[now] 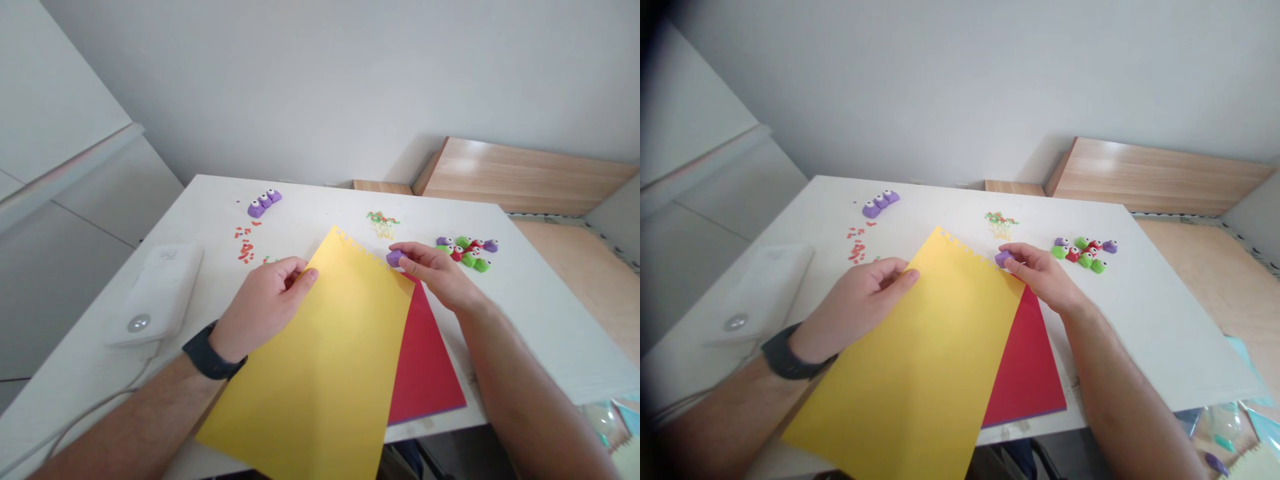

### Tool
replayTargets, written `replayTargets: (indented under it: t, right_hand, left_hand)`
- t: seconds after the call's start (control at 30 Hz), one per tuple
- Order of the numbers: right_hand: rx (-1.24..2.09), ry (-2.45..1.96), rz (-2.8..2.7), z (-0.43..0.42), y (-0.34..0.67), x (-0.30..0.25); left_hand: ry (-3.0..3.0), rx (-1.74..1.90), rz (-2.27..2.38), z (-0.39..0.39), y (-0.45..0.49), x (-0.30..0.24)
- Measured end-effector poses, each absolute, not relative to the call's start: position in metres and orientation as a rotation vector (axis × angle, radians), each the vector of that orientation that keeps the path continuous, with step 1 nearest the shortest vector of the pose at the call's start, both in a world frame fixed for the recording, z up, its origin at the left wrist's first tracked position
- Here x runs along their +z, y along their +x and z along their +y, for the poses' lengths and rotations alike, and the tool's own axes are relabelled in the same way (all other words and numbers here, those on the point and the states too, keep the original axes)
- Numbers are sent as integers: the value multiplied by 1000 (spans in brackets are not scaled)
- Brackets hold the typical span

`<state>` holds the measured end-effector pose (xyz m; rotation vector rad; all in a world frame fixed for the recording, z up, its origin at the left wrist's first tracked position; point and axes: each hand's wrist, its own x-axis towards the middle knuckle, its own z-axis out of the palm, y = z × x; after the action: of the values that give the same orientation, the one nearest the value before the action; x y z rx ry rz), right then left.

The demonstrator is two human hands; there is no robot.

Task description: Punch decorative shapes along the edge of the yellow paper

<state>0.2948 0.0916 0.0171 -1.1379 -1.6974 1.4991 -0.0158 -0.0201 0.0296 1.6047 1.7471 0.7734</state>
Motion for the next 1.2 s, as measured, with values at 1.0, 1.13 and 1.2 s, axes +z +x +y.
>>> replayTargets:
  t: [1.0, 1.13, 1.2]
  right_hand:
    - [1534, -1061, -1678, 94, 299, 20]
    - [1550, -1059, -1690, 94, 300, 20]
    - [1554, -1083, -1702, 94, 301, 20]
  left_hand:
    - [1604, 785, 1752, -21, -13, 37]
    - [1610, 783, 1759, -21, -13, 38]
    - [1629, 777, 1767, -21, -13, 38]
